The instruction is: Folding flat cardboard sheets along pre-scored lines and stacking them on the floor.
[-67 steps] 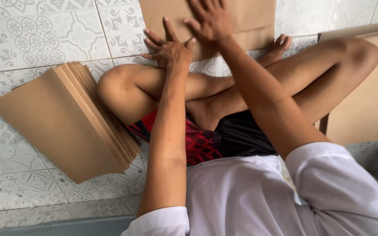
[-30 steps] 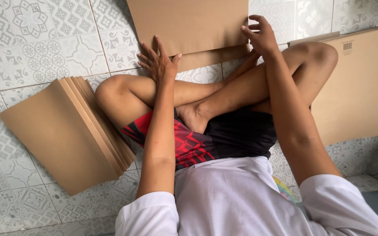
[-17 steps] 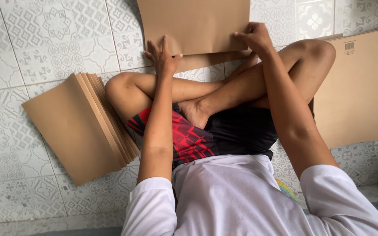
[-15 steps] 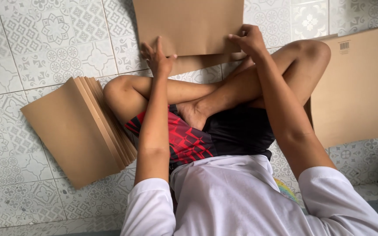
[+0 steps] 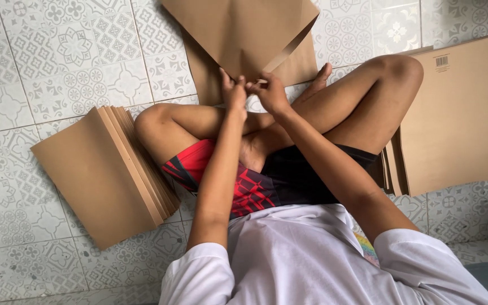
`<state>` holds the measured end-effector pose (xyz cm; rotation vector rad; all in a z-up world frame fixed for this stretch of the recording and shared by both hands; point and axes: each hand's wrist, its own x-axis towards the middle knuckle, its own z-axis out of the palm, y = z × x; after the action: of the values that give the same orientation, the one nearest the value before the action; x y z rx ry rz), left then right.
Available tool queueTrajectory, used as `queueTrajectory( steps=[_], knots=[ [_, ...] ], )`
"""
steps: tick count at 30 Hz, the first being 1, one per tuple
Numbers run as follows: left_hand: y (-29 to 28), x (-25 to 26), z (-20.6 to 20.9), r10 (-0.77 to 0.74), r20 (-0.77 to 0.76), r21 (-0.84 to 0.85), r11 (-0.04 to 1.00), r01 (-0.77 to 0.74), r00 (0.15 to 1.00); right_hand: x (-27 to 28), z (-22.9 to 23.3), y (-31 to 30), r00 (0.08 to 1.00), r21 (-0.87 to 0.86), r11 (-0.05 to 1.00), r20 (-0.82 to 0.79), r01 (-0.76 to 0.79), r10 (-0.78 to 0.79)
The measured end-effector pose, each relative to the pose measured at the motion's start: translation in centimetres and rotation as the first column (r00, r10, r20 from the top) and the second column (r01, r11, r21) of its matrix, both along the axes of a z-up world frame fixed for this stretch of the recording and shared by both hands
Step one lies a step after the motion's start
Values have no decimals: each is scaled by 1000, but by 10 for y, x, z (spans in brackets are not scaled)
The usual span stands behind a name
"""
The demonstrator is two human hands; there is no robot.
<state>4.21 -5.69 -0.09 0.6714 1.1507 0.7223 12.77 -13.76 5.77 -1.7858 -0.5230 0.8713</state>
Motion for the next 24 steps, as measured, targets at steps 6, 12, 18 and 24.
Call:
queueTrajectory(
  steps=[6, 12, 18, 24],
  knots=[
    [108, -46, -4, -135, -199, 204, 963, 175, 971, 41, 114, -14, 794, -47, 800, -169, -599, 584],
    [192, -49, 14, -411, -415, 297, 782, 548, 812, 133, 138, -8, 890, 247, 856, 162, -455, 426],
    [240, -10, 55, -389, -757, 255, 564, 785, 526, 218, 60, -25, 914, 73, 995, 404, -72, 37],
    [260, 24, 53, -243, -913, 199, 436, 877, 328, 213, 55, -30, 966, -287, 929, 42, -234, 256]
  ],
)
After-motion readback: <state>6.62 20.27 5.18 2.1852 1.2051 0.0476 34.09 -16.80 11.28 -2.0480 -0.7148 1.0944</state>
